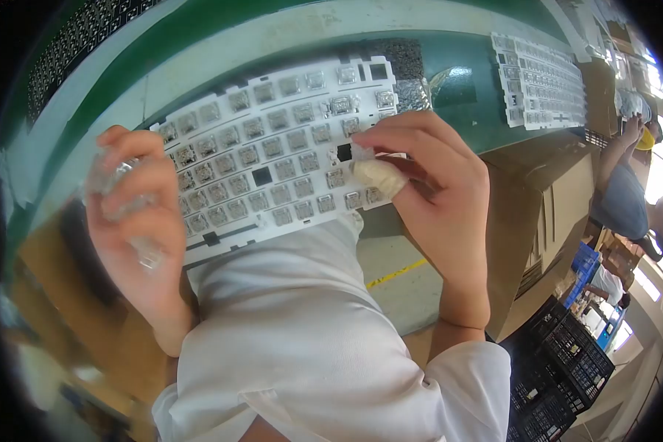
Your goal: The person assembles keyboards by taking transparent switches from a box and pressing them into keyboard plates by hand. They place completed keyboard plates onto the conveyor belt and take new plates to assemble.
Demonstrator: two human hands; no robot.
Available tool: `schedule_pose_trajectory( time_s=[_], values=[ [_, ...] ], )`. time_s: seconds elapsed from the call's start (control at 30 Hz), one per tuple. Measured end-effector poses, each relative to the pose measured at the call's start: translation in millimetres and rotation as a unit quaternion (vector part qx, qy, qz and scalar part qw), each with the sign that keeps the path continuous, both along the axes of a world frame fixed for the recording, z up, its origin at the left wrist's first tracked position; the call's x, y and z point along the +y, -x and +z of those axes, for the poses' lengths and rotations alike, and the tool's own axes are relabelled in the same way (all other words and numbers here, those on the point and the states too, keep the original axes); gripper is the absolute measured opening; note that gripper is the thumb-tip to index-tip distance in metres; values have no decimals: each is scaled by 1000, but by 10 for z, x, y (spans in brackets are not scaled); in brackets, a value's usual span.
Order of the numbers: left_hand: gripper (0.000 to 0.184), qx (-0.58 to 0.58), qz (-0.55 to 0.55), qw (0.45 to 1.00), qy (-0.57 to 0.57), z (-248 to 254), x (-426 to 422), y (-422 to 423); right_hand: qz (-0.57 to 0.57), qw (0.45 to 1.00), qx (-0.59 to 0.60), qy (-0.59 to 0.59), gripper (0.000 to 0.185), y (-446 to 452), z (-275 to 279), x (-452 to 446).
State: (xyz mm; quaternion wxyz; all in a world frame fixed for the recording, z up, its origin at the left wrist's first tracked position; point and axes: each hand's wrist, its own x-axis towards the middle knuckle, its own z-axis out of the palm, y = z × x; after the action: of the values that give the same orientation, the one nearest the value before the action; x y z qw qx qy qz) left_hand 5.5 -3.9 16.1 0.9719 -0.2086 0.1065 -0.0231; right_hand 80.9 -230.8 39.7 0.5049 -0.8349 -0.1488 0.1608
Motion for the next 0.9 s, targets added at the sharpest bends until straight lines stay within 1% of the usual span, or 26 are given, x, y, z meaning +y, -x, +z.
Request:
schedule_pose_trajectory(
  time_s=[0.03,0.07,0.13,0.23,0.37,0.43,0.47,0.53,0.63,0.73,0.77,0.83,0.9],
  values=[
    [23,22,19,999,15,37,-7,6,21,997,-44,65,20,-19,-4,-9],
    [24,-3,16,1000,15,15,14,2,60,990,-94,90,21,-46,-27,-7],
    [22,10,32,999,26,27,23,0,137,962,-193,138,23,-103,-73,-2],
    [22,5,54,998,14,-6,35,32,129,945,-241,178,27,-96,-51,18],
    [22,3,68,998,-6,-59,90,99,137,939,-243,200,28,-83,-70,13],
    [22,5,85,996,41,-64,108,110,138,936,-251,204,27,-85,-70,19],
    [22,5,93,993,65,-65,117,112,158,926,-270,210,28,-93,-68,20],
    [22,1,90,994,62,-72,143,121,198,904,-309,220,30,-106,-63,25],
    [23,-11,79,996,43,-102,175,129,238,871,-312,294,32,-80,72,110],
    [22,3,75,997,31,-97,198,127,307,845,-251,359,30,-287,207,248],
    [22,12,79,996,29,-90,192,127,269,878,-210,334,24,-381,141,220],
    [20,25,89,995,45,-80,185,135,257,854,-129,433,24,-542,190,351],
    [21,42,100,992,60,-32,194,137,318,836,-127,428,26,-624,212,390]
  ],
)
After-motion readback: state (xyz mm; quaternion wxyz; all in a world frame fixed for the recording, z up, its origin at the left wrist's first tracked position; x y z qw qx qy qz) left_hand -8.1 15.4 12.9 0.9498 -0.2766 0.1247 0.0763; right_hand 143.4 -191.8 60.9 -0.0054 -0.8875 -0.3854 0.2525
